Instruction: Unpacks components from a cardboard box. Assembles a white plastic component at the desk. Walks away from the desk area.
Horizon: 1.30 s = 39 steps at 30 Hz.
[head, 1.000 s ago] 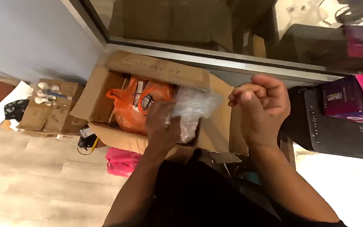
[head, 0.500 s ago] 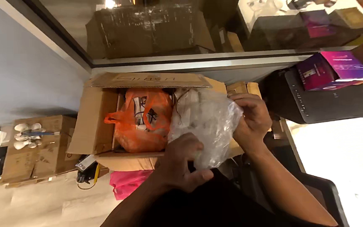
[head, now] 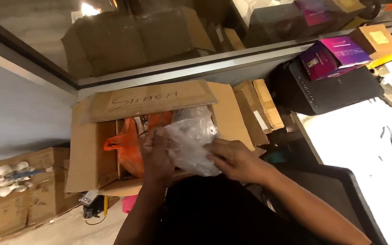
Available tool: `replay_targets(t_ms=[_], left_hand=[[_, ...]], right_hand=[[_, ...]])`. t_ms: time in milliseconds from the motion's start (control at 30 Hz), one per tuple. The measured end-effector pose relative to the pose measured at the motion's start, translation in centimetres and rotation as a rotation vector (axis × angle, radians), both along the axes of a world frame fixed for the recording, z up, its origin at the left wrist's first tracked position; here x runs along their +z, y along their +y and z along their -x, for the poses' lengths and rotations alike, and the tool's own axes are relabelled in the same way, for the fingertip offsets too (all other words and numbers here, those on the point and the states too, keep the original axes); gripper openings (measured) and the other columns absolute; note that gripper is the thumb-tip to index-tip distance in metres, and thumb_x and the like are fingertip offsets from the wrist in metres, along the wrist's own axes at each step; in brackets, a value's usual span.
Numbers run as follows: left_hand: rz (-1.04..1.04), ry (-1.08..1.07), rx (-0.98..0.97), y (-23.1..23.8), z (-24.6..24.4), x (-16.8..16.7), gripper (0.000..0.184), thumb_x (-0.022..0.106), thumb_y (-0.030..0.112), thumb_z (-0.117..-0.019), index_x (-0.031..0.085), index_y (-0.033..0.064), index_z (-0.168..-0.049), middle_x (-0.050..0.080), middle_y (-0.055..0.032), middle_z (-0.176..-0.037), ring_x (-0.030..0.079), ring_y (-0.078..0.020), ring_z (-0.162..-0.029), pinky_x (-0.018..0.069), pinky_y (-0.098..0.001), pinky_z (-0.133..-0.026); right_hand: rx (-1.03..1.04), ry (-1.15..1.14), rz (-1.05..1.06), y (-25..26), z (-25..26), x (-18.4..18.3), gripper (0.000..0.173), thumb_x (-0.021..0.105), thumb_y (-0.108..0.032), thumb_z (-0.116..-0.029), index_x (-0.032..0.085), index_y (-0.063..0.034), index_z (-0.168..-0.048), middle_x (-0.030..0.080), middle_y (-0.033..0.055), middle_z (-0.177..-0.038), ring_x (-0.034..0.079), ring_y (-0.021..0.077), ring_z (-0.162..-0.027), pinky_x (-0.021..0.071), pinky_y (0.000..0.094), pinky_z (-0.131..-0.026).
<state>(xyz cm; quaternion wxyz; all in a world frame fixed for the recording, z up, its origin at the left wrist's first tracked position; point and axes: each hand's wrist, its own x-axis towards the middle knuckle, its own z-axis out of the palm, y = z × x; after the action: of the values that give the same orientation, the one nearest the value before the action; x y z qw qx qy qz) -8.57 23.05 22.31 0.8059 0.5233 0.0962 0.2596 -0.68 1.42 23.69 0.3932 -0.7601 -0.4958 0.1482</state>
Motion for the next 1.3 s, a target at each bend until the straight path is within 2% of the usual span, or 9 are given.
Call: replay_targets(t_ms=[200, 400, 500, 633, 833, 933, 1067, 1167, 1300], left_hand=[[-0.192, -0.019, 0.021, 0.2, 1.0, 0.4, 0.023, 0.060, 0.040, -0.1015, 0.068, 0.0227, -0.089, 0.067, 0.0124, -0.076, 0.064, 0.0008, -0.067, 0.0585, -0.0204, -0.065], [-0.251, -0.050, -0.128, 1.1, 0.7, 2.0, 0.014, 0.074, 0.035, -0.0931, 0.068, 0.0221, -0.093, 0.068, 0.0121, -0.078, 0.064, 0.0019, -0.066, 0.0580, -0.0175, -0.062], [-0.252, -0.011, -0.190, 1.5, 1.2, 1.8, 0.014, 0.080, 0.022, -0.0876, 0.068, 0.0175, -0.090, 0.066, 0.0096, -0.073, 0.061, 0.0011, -0.061, 0.0554, -0.0169, -0.059], [-0.357, 0.020, -0.198, 1.3, 1.9, 1.4, 0.013, 0.073, 0.025, -0.0946, 0.066, 0.0157, -0.089, 0.063, 0.0114, -0.071, 0.057, 0.0027, -0.059, 0.0516, -0.0152, -0.056], [-0.319, -0.101, 0.056, 0.9, 1.5, 1.6, 0.013, 0.066, 0.027, -0.1004, 0.067, 0.0176, -0.091, 0.066, 0.0107, -0.076, 0.063, 0.0007, -0.065, 0.0577, -0.0183, -0.062], [-0.304, -0.095, 0.104, 0.8, 1.7, 1.3, 0.014, 0.066, 0.029, -0.1002, 0.066, 0.0198, -0.090, 0.066, 0.0122, -0.077, 0.064, 0.0016, -0.066, 0.0580, -0.0178, -0.063], [-0.306, -0.099, 0.147, 0.6, 1.9, 0.7, 0.016, 0.065, 0.030, -0.1006, 0.065, 0.0192, -0.089, 0.064, 0.0120, -0.076, 0.063, 0.0010, -0.065, 0.0579, -0.0184, -0.062], [-0.280, -0.068, 0.209, 0.5, 1.7, 0.2, 0.013, 0.062, 0.020, -0.1016, 0.063, 0.0149, -0.089, 0.064, 0.0093, -0.075, 0.063, -0.0018, -0.064, 0.0588, -0.0214, -0.062], [-0.293, -0.053, 0.286, 0.6, 1.6, -0.2, 0.014, 0.059, 0.014, -0.1021, 0.062, 0.0143, -0.089, 0.062, 0.0104, -0.072, 0.061, -0.0002, -0.061, 0.0563, -0.0193, -0.060]], right_hand=[[-0.125, 0.018, -0.207, -3.5, -1.4, 6.2, 0.012, 0.068, -0.022, -0.0967, 0.073, -0.0107, -0.096, 0.066, -0.0049, -0.088, 0.062, 0.0001, -0.079, 0.0541, 0.0171, -0.069], [-0.077, -0.209, 0.175, 1.9, -2.0, 5.2, 0.056, 0.069, -0.022, -0.0934, 0.054, -0.0125, -0.146, 0.061, 0.0098, -0.140, 0.066, 0.0252, -0.118, 0.0593, 0.0479, -0.088], [-0.371, -0.491, 0.088, 2.7, -5.3, 4.6, 0.038, 0.064, -0.001, -0.0887, 0.067, -0.0023, -0.126, 0.072, 0.0183, -0.109, 0.072, 0.0358, -0.091, 0.0583, 0.0563, -0.067], [-0.604, -0.682, -0.241, 1.3, -8.2, 7.4, 0.028, 0.061, -0.014, -0.1005, 0.067, 0.0073, -0.118, 0.069, 0.0212, -0.096, 0.067, 0.0275, -0.084, 0.0555, 0.0431, -0.073], [-0.573, 0.333, -0.372, 2.5, -5.7, 7.9, 0.041, 0.035, -0.045, -0.1099, 0.059, -0.0117, -0.110, 0.066, -0.0068, -0.075, 0.066, 0.0053, -0.062, 0.0588, 0.0263, -0.055], [-0.196, 0.736, -0.542, 3.4, -3.3, 4.3, 0.048, 0.041, -0.066, -0.1011, 0.069, -0.0271, -0.106, 0.074, -0.0125, -0.099, 0.069, 0.0007, -0.093, 0.0592, 0.0258, -0.084], [-0.176, 0.140, 0.038, 4.7, -3.5, 2.4, 0.049, 0.036, -0.032, -0.1083, 0.052, -0.0086, -0.148, 0.051, 0.0083, -0.153, 0.056, 0.0197, -0.133, 0.0501, 0.0425, -0.107], [-0.432, -0.220, 0.342, 5.6, -3.5, 3.1, 0.065, 0.053, -0.032, -0.1050, 0.030, -0.0061, -0.160, 0.063, 0.0174, -0.131, 0.072, 0.0311, -0.083, 0.0585, 0.0529, -0.066], [-0.506, -0.263, 0.342, 3.7, -2.5, 6.4, 0.099, 0.074, -0.037, -0.0916, 0.013, -0.0079, -0.164, 0.062, 0.0183, -0.115, 0.066, 0.0305, -0.068, 0.0557, 0.0505, -0.057]])
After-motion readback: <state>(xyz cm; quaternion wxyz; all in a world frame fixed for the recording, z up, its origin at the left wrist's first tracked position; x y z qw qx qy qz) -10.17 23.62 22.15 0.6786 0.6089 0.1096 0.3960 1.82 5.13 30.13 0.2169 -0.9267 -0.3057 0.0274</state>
